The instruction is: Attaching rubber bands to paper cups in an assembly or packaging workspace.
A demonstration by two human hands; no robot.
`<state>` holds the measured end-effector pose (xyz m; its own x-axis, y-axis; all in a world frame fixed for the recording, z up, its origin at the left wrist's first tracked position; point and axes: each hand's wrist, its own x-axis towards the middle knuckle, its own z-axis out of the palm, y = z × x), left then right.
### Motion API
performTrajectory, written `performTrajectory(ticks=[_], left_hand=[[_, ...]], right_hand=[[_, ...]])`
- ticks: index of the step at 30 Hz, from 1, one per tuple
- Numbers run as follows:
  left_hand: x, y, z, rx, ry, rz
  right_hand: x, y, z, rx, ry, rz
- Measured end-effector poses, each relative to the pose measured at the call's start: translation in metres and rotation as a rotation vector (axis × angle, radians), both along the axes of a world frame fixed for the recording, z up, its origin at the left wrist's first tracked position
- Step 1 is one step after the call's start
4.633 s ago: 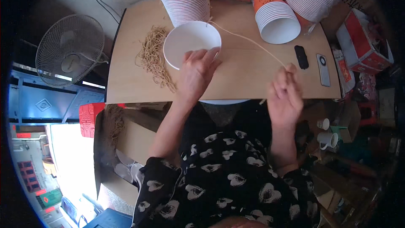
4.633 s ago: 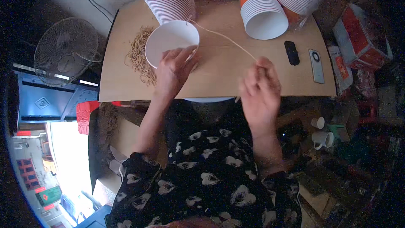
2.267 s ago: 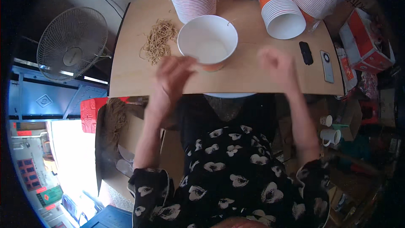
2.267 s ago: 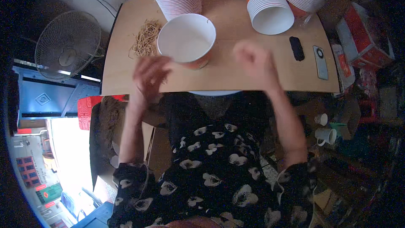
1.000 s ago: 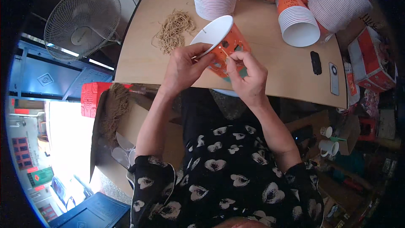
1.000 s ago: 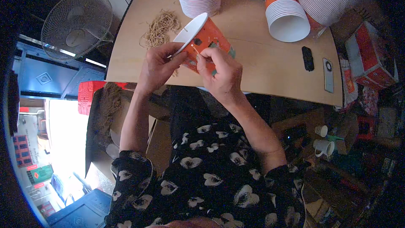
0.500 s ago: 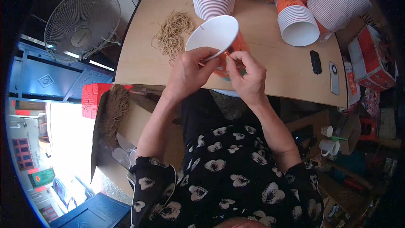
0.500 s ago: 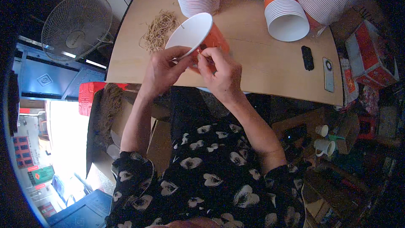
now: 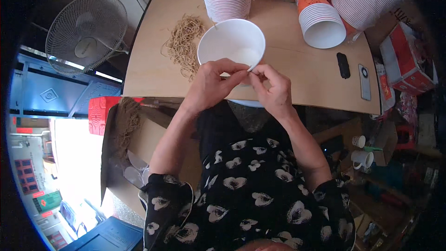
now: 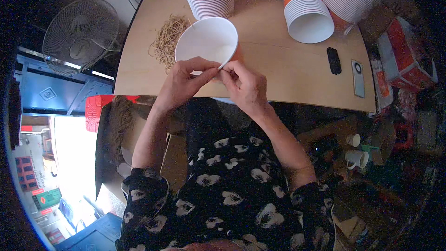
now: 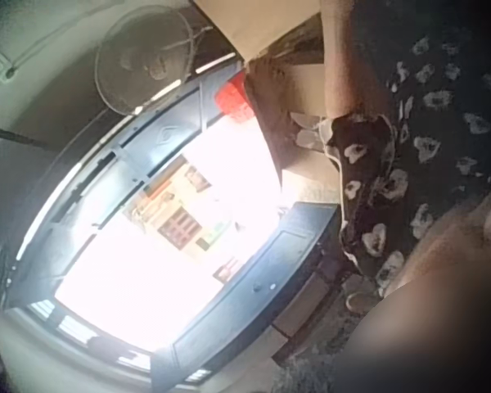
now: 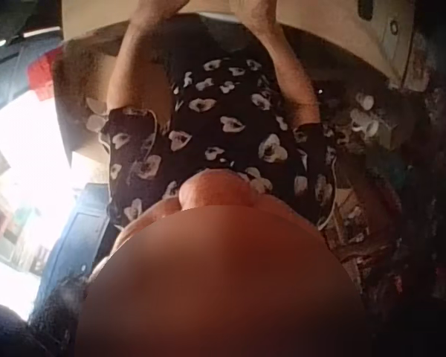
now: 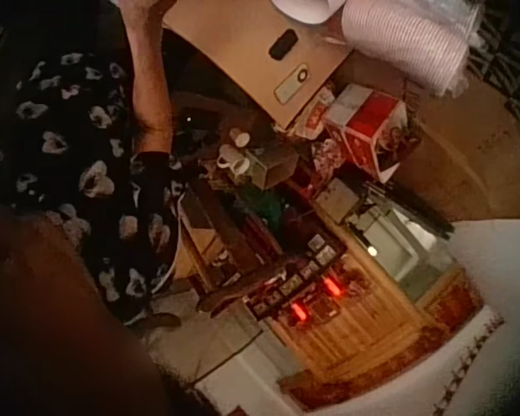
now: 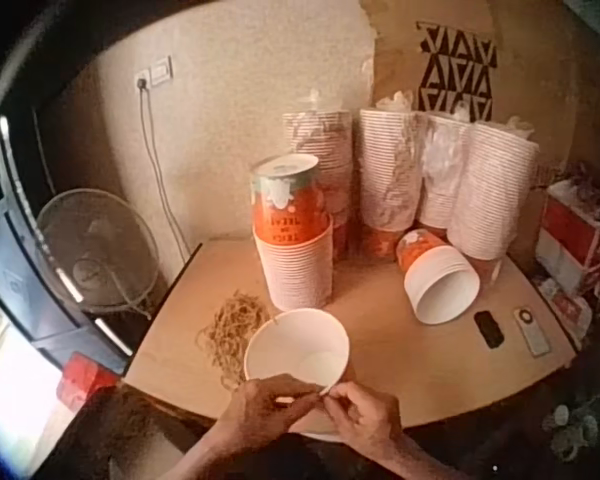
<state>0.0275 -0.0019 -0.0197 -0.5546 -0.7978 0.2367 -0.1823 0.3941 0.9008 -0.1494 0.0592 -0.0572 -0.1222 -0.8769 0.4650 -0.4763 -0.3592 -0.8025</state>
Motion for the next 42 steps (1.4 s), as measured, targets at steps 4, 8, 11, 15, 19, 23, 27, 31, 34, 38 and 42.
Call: performTrajectory(ticks=[4, 8, 11, 15, 19, 23, 27, 31, 34, 38, 42], left_hand=[[-0.001, -0.003, -0.003, 0.023, -0.117, -0.006], [-0.002, 0.002, 0.004, 0.043, -0.257, 0.015], [-0.007, -0.001, 0.014, 0.019, -0.342, -0.048], [-0.004, -0.013, 0.003, -0.063, -0.228, -0.09], [-0.002, -0.027, -0.002, -0.004, -0.183, -0.157], [-0.001, -0.031, 0.007, 0.087, -0.174, -0.103], [0.002, -0.026, 0.023, 0.34, -0.078, -0.122], [-0.004, -0.016, 0.026, 0.583, 0.293, -0.131], [0.001, -0.028, 0.008, 0.713, 0.357, -0.263], [0.003, -0.034, 0.002, 0.783, 0.44, -0.39], [0.005, -0.032, 0.002, 0.838, 0.519, -0.454]], right_hand=[[-0.031, 0.004, 0.014, 0.199, 0.179, 0.126], [-0.07, -0.011, 0.043, 0.107, 0.693, 0.116], [-0.088, -0.033, 0.077, -0.275, 0.909, -0.058], [-0.076, -0.058, 0.106, -0.501, 0.774, -0.08], [-0.038, -0.055, 0.121, -0.514, 0.483, 0.146], [-0.018, -0.056, 0.113, -0.354, 0.436, 0.237], [-0.021, -0.057, 0.109, -0.195, 0.476, 0.37], [-0.015, -0.058, 0.107, -0.22, 0.461, 0.427], [-0.008, -0.056, 0.112, -0.231, 0.474, 0.487], [-0.02, -0.053, 0.105, -0.088, 0.347, 0.321], [-0.037, -0.034, 0.107, 0.162, 0.203, 0.205]])
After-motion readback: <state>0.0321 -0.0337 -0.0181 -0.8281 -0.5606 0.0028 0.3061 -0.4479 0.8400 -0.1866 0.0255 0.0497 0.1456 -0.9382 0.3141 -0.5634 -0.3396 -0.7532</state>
